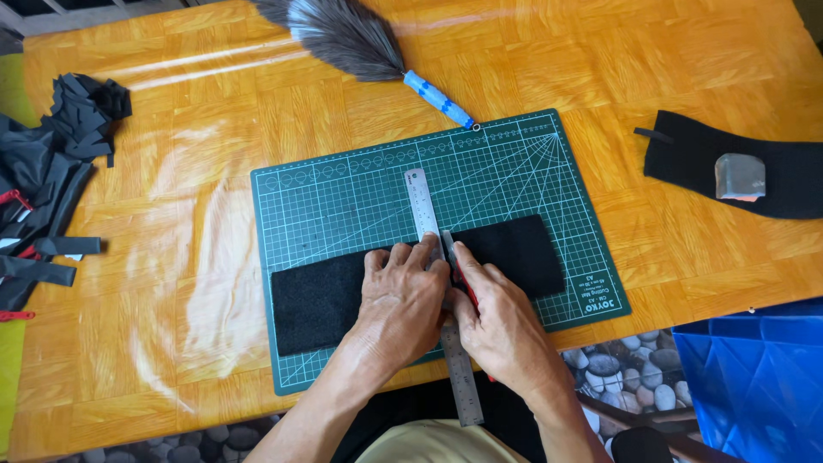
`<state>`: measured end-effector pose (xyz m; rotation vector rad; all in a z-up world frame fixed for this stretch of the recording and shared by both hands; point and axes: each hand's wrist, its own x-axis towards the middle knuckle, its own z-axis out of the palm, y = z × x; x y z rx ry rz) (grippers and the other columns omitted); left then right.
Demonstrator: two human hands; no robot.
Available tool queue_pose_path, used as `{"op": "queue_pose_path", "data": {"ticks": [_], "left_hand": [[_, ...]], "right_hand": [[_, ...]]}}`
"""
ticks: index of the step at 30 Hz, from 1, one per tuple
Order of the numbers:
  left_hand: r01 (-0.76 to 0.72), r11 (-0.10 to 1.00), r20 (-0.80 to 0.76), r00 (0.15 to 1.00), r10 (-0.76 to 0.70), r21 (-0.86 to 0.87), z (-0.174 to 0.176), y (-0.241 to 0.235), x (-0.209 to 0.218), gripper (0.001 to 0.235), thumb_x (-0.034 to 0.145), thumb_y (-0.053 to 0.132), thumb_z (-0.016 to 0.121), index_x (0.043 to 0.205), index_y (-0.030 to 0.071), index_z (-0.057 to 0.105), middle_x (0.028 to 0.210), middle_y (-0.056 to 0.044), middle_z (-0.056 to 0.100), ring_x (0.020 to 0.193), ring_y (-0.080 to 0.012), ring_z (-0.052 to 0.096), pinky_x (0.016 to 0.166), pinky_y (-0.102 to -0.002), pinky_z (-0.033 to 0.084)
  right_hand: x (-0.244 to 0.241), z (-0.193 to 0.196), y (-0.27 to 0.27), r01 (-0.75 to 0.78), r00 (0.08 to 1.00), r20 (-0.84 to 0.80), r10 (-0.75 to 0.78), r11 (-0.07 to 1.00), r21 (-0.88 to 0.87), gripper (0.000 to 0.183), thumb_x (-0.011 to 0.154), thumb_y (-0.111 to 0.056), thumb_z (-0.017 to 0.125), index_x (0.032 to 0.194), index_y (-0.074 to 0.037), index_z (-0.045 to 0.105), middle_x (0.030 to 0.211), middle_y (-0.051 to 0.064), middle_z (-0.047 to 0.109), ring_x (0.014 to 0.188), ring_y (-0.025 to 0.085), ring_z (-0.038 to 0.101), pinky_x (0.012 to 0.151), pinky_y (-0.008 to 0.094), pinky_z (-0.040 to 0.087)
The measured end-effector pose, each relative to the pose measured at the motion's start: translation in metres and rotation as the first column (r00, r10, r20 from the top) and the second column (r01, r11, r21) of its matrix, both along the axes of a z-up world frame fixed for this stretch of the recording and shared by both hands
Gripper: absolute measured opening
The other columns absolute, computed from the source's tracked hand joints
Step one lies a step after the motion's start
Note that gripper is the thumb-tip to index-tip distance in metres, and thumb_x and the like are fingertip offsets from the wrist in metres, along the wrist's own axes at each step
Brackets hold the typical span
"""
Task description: The person measures and cuts a piece of black fabric on a green cutting mat using a metal ruler and a red utility knife. After cutting, they use a feather duster to clean the fabric and the mat, then place the cut piece aside and pick up a larger piece of fabric.
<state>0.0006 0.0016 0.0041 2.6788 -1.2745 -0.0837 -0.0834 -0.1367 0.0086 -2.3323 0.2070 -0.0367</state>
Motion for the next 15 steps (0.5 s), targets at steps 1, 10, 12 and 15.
{"op": "queue_pose_path", "data": {"ticks": [1,10,12,15], "left_hand": [[0.0,1.0,-0.001,1.0,0.0,0.0,0.0,0.0,0.0,0.045,0.064,0.032,0.082,0.102,0.012,0.07,0.147,-0.018,0.055,0.108,-0.0391,0.06,0.08,-0.057,0.044],[-0.001,1.0,-0.01,1.0,0.001,-0.012,0.0,0.0,0.0,0.036,0.07,0.025,0.077,0.102,0.01,0.07,0.146,-0.019,0.054,0.106,-0.0405,0.06,0.08,-0.058,0.044],[0.006,1.0,-0.005,1.0,-0.006,-0.024,-0.001,0.0,-0.001,0.034,0.072,0.021,0.073,0.104,0.01,0.069,0.146,-0.02,0.055,0.106,-0.0409,0.06,0.08,-0.057,0.044],[0.006,0.999,0.001,1.0,-0.006,-0.033,0.001,0.001,-0.001,0.034,0.074,0.023,0.073,0.105,0.01,0.069,0.144,-0.018,0.056,0.105,-0.0398,0.06,0.079,-0.057,0.044]], "right_hand": [[0.0,-0.001,0.0,0.0,1.0,-0.001,0.0,1.0,0.0,0.063,0.098,-0.021,0.058,0.155,-0.001,0.041,0.132,0.023,0.064,0.121,0.037,0.064,0.104,0.043,0.048],[0.0,0.004,0.006,0.019,0.994,-0.111,-0.023,0.999,-0.036,0.065,0.099,-0.024,0.055,0.159,-0.008,0.038,0.124,0.019,0.064,0.112,0.038,0.065,0.098,0.046,0.05],[-0.001,0.002,0.008,0.027,0.995,-0.095,-0.03,0.999,-0.033,0.064,0.099,-0.024,0.054,0.159,-0.007,0.039,0.119,0.019,0.064,0.104,0.039,0.066,0.091,0.047,0.052],[0.0,0.008,0.011,0.04,0.991,-0.127,-0.044,0.999,-0.033,0.064,0.1,-0.025,0.052,0.159,-0.008,0.039,0.12,0.019,0.063,0.105,0.042,0.065,0.091,0.05,0.051]]}}
